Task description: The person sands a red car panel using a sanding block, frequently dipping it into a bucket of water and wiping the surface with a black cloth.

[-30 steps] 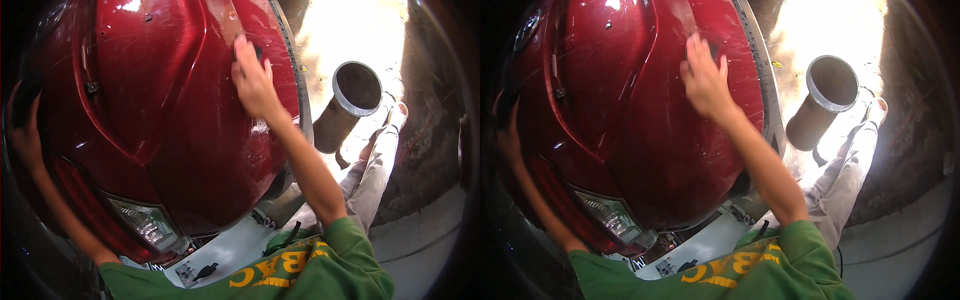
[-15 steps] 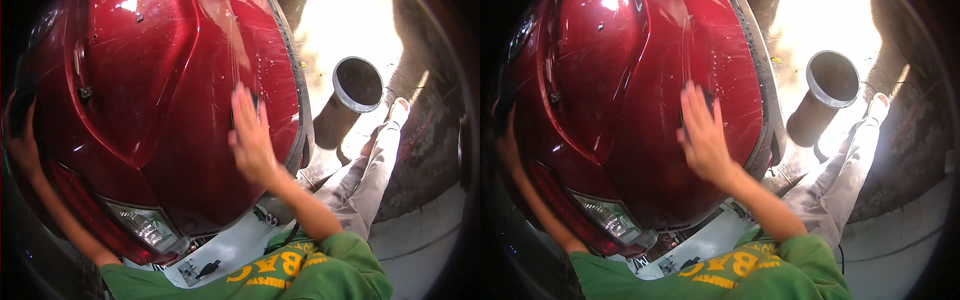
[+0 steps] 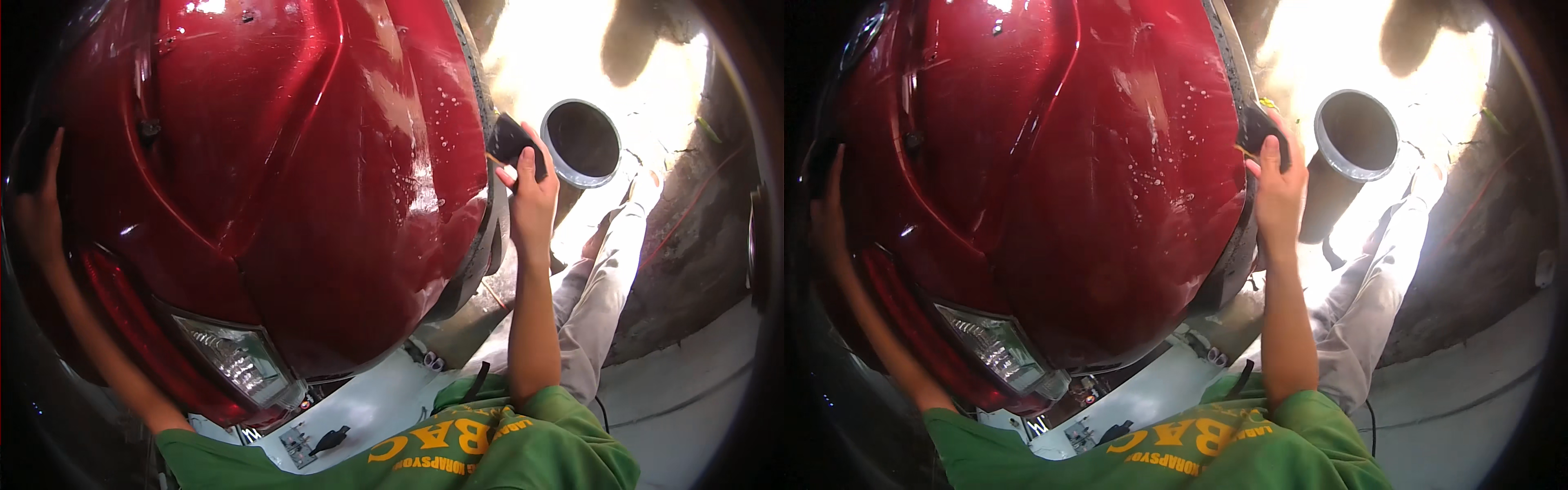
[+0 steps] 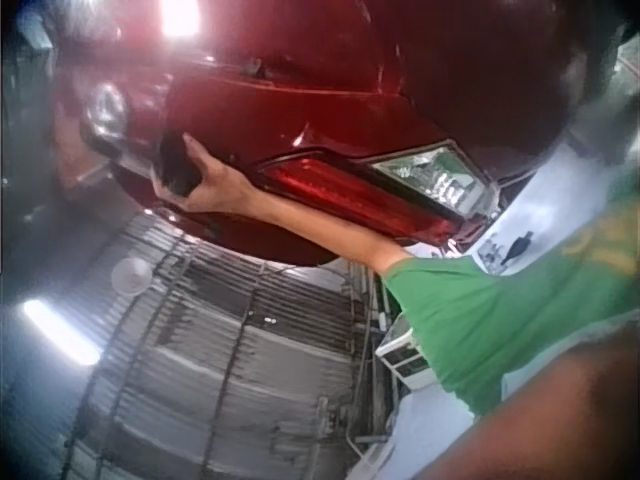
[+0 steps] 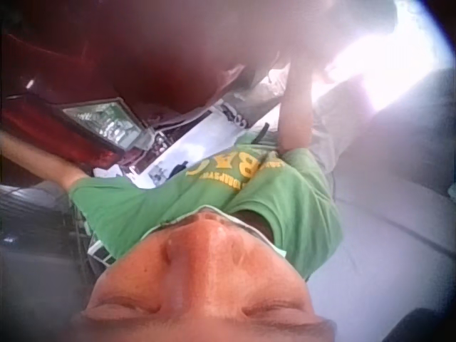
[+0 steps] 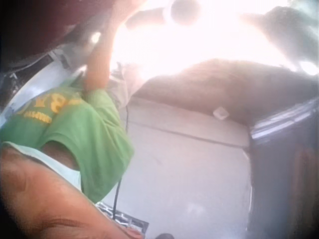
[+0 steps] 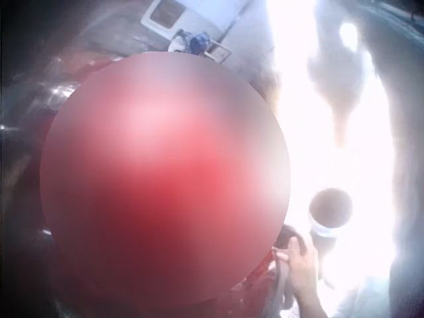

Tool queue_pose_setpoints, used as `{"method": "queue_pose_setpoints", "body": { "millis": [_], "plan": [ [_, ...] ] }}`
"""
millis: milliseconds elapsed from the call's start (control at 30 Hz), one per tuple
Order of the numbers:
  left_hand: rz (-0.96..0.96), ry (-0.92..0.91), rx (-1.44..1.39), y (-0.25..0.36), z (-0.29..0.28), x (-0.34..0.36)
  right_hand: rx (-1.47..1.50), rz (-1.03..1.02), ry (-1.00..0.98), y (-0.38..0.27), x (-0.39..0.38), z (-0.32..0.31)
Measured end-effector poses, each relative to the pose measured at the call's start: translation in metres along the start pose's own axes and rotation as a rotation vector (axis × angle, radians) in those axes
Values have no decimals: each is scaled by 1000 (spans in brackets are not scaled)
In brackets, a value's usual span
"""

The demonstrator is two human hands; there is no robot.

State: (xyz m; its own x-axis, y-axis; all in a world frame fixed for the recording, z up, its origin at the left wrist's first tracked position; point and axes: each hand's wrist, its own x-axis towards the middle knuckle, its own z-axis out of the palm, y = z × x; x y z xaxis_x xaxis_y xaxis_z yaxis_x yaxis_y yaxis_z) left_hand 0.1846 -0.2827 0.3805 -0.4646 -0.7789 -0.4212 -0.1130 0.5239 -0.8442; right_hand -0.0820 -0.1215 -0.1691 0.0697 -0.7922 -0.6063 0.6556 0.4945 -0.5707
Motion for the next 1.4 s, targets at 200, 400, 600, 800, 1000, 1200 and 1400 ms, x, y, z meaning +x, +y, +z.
{"method": "queue_pose_setpoints", "body": {
  "millis": [200, 400, 600, 800, 1000, 1200, 1400],
  "plan": [
    [-567, 80, -375, 83, -33, 39, -50, -67, -167, 1, -5, -12],
    [-174, 11, -592, 241, -88, 36, -128, -5, -46, -29, 17, -74],
    [119, -159, -811, 345, -87, 35, -193, -97, 127, -41, 50, -148],
    [160, -240, -690, 339, 4, 213, -172, -98, 109, -76, 74, -175],
    [23, -500, -471, 324, 38, 330, -144, -148, 170, -84, 89, -242],
    [161, -239, -657, 444, 20, 235, 38, -72, 323, -60, 73, -216],
    [96, -256, -1227, 516, -41, 138, -210, -16, 23, -50, 28, -163]
  ]
}}
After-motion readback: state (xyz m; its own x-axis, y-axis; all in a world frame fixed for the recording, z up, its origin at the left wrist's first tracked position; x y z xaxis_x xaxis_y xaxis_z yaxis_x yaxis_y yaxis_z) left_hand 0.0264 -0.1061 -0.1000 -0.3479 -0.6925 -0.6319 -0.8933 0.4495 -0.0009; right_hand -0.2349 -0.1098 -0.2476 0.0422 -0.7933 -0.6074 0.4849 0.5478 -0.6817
